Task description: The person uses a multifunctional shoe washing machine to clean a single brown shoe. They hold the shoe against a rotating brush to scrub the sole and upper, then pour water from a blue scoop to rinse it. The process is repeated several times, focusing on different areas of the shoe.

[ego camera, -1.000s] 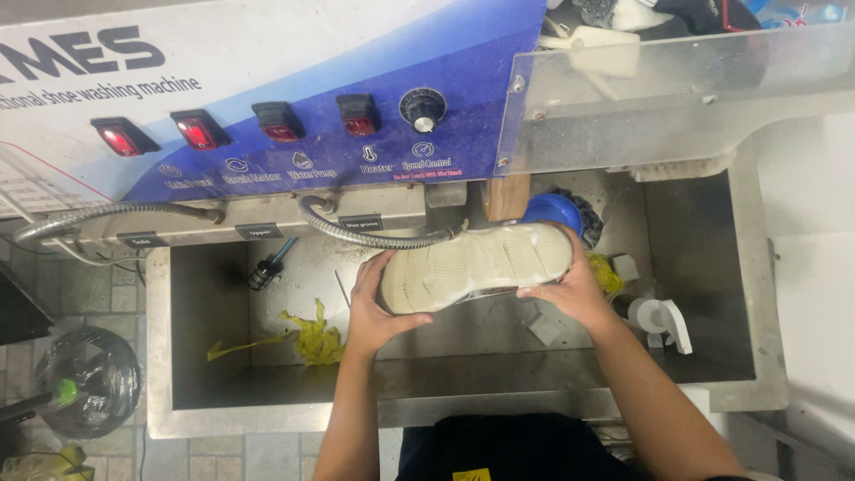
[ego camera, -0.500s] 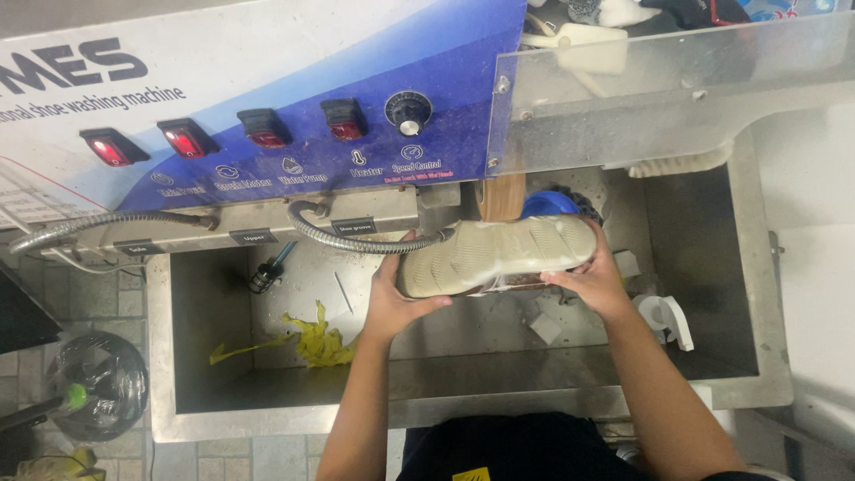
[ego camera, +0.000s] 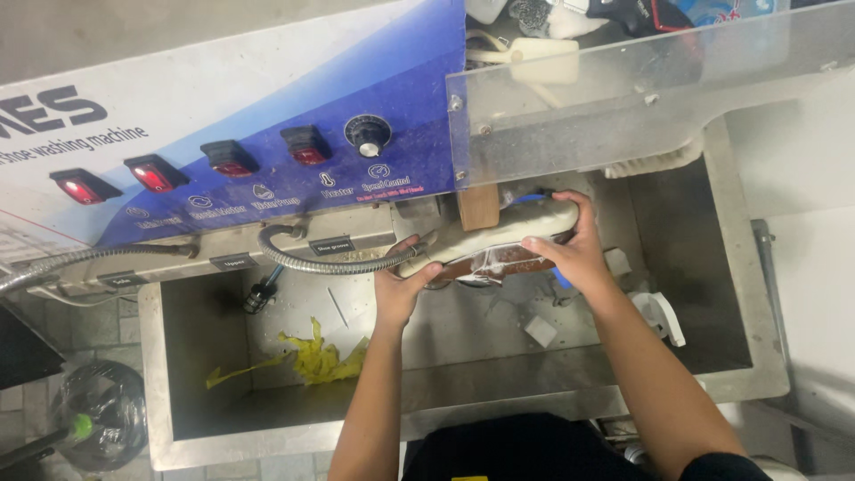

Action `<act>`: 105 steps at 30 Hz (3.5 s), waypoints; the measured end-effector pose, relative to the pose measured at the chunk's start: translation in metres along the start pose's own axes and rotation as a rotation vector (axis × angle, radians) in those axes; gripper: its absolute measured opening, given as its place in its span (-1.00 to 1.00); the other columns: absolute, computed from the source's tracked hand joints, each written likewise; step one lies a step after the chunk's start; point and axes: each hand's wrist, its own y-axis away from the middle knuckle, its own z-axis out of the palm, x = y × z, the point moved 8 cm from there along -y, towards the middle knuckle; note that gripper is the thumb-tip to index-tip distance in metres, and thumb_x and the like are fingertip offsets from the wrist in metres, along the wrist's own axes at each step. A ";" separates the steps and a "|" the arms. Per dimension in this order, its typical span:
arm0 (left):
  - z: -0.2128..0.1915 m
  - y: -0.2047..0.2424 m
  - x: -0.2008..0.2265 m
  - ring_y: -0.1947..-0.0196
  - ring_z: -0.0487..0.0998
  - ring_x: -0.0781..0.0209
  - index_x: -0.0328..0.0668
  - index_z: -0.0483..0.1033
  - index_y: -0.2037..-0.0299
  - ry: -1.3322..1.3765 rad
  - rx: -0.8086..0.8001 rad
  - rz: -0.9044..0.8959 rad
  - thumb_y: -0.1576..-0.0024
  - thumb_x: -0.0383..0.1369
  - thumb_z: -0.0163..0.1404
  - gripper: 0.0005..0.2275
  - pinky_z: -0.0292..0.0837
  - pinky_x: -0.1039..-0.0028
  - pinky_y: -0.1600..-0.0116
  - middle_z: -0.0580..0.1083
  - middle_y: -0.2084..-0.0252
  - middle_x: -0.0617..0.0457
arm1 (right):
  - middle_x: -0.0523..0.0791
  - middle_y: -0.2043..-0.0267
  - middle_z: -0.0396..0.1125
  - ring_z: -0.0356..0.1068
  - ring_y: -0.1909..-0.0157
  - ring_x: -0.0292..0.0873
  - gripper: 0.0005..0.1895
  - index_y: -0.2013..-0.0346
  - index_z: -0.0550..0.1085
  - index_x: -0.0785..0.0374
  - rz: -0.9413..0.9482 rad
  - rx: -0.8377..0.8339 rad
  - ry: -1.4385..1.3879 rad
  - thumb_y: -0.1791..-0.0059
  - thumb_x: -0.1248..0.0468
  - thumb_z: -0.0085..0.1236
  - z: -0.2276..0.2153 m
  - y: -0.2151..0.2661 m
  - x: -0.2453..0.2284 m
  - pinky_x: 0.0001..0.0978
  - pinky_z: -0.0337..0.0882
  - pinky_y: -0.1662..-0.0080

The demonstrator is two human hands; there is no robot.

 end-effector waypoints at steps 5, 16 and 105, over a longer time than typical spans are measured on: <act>-0.009 -0.010 -0.009 0.11 0.57 0.23 -0.46 0.41 -0.08 -0.003 0.041 -0.027 0.08 -0.36 0.37 -0.44 0.52 0.49 0.03 0.53 0.07 -0.12 | -0.08 -0.10 0.28 0.32 -0.12 -0.23 -0.20 -0.26 0.20 0.16 -0.045 0.004 0.037 0.17 0.37 0.46 0.004 -0.011 0.003 -0.37 0.41 -0.12; -0.007 0.006 0.020 0.11 0.55 0.25 -0.37 0.40 0.05 -0.122 -0.010 0.126 0.08 -0.32 0.42 -0.50 0.50 0.50 0.00 0.52 0.14 -0.06 | -0.07 -0.17 0.21 0.27 -0.19 -0.19 -0.14 -0.29 0.16 0.20 -0.111 0.059 0.106 0.19 0.34 0.46 -0.005 0.014 -0.016 -0.31 0.36 -0.19; 0.049 -0.033 -0.028 0.19 0.62 0.19 -0.18 0.06 0.05 0.128 0.046 -0.088 0.19 -0.28 0.42 -0.29 0.62 0.49 0.11 0.46 0.14 -0.12 | -0.07 -0.13 0.20 0.31 -0.15 -0.19 -0.17 -0.29 0.12 0.18 0.124 0.332 -0.100 0.14 0.27 0.42 -0.051 0.036 0.022 -0.30 0.47 -0.10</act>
